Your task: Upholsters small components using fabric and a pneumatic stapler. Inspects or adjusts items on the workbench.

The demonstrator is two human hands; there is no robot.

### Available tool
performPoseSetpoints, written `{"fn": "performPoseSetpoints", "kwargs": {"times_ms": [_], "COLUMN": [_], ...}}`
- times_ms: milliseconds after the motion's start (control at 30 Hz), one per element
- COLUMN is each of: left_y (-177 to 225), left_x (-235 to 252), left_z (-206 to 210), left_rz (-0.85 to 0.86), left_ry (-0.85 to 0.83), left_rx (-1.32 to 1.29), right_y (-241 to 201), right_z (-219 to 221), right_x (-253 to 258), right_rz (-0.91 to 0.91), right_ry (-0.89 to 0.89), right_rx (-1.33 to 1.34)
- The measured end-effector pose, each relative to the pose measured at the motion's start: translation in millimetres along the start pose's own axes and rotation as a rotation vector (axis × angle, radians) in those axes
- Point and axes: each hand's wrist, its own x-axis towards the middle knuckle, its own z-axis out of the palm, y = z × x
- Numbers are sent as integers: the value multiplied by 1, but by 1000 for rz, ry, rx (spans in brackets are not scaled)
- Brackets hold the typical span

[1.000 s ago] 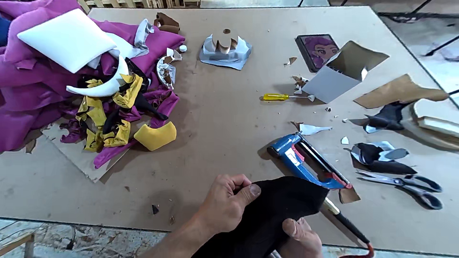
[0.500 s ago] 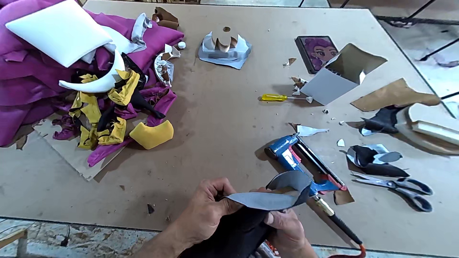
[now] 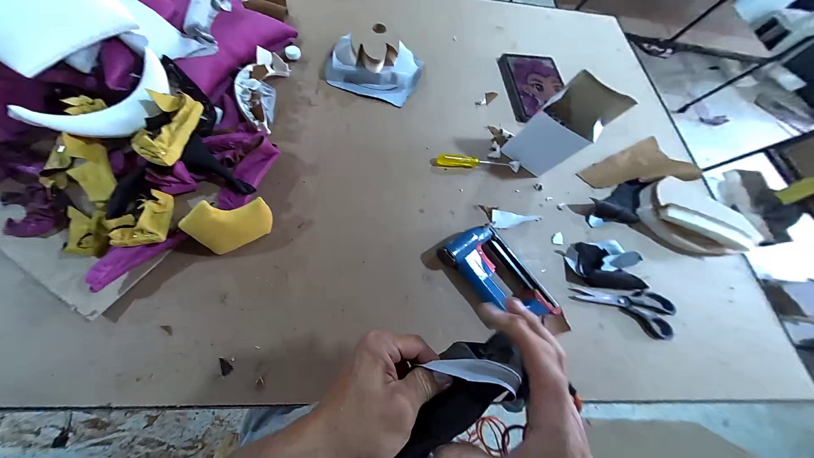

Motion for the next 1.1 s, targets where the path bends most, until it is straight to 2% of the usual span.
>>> {"fn": "performPoseSetpoints", "kwargs": {"times_ms": [67, 167, 233, 333, 467, 567, 733, 833, 1033, 1100], "left_y": [-2, -4, -2, 0, 1, 4, 3, 2, 11, 15], "left_x": [2, -2, -5, -3, -2, -2, 4, -3, -13, -14], "left_z": [6, 9, 10, 11, 9, 9, -8, -18, -26, -28], "left_rz": [-19, -34, -72, -120, -122, -138, -224, -179, -127, -107], "left_ry": [17, 15, 17, 18, -17, -34, -115, -193, 33, 57], "left_rx": [-11, 6, 40, 71, 74, 80, -196, -223, -88, -49], "right_y": [2, 12, 10, 6, 6, 3, -6, -7, -6, -8], "right_z": [-1, -8, -8, -8, -20, -14, 6, 14, 28, 33], "right_x": [3, 7, 8, 10, 15, 16, 20, 26, 32, 33], "right_rz": [-10, -21, 0, 38, 122, 137, 164, 152, 160, 166], "right_ry": [-49, -138, -117, -74, -266, -191, 57, 113, 124, 123], "right_rx": [46, 367, 446, 357, 298, 377, 237, 217, 295, 320]}}
